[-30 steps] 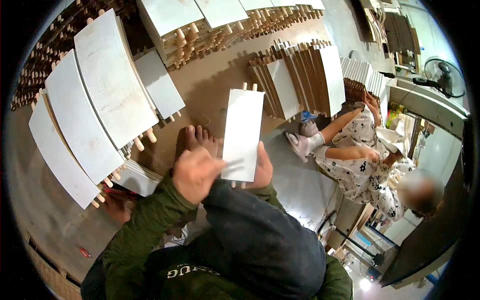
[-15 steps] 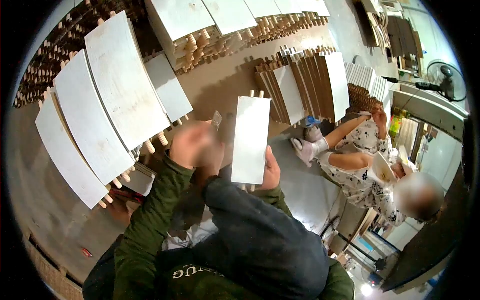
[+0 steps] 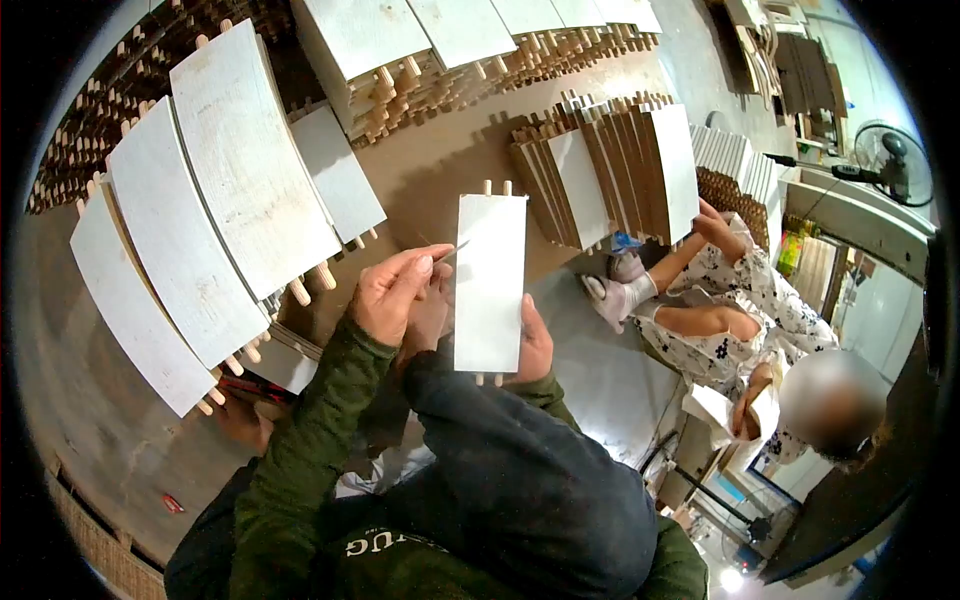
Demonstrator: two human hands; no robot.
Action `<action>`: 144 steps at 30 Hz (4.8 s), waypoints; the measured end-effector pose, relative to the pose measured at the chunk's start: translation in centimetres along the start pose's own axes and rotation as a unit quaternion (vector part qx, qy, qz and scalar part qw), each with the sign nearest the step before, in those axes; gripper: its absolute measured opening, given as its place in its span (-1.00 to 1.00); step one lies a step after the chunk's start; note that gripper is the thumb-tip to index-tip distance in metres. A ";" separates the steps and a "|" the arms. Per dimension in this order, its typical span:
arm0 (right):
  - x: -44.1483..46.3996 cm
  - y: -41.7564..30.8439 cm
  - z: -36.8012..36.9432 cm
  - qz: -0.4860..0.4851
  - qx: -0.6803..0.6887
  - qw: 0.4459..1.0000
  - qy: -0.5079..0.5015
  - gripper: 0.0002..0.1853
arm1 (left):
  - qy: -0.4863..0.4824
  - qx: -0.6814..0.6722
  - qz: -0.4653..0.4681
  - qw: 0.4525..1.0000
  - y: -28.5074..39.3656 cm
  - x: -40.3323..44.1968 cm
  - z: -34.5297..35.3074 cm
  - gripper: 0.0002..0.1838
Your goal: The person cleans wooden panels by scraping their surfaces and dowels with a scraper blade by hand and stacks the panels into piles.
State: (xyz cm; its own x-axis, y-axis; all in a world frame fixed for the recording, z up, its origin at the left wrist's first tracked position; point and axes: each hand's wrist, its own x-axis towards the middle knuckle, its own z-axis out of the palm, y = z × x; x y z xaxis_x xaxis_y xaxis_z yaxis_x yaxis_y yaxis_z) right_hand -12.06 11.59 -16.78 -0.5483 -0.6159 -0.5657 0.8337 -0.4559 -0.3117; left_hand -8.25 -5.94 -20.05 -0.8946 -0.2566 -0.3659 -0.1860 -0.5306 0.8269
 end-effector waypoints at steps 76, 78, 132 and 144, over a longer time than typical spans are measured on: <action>1.3 -2.2 -0.5 -0.015 -0.227 0.972 0.053 -0.52 | 0.010 0.423 0.393 0.816 2.4 5.5 1.1 -0.77; 1.7 -2.3 -0.5 -0.018 -0.231 0.971 0.063 -0.53 | -0.060 0.456 0.415 0.785 1.7 5.2 1.5 -0.74; 0.7 -4.8 -1.4 -0.043 -0.518 0.851 0.071 -0.51 | 0.095 0.366 0.253 0.891 0.1 6.1 0.8 -0.93; 0.7 -4.2 -2.6 -0.043 -0.496 0.867 0.028 -0.50 | 0.082 -0.011 0.009 0.997 -2.0 5.1 -0.2 -0.79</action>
State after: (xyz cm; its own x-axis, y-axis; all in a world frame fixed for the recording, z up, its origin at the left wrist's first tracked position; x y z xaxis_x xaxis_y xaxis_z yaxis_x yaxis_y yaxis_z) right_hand -15.80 14.70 -17.85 -0.6303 -0.5628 -0.5348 0.4507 0.2957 -0.8423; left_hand -12.35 -6.40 -23.63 -0.8189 -0.3936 -0.4176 -0.1597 -0.5427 0.8246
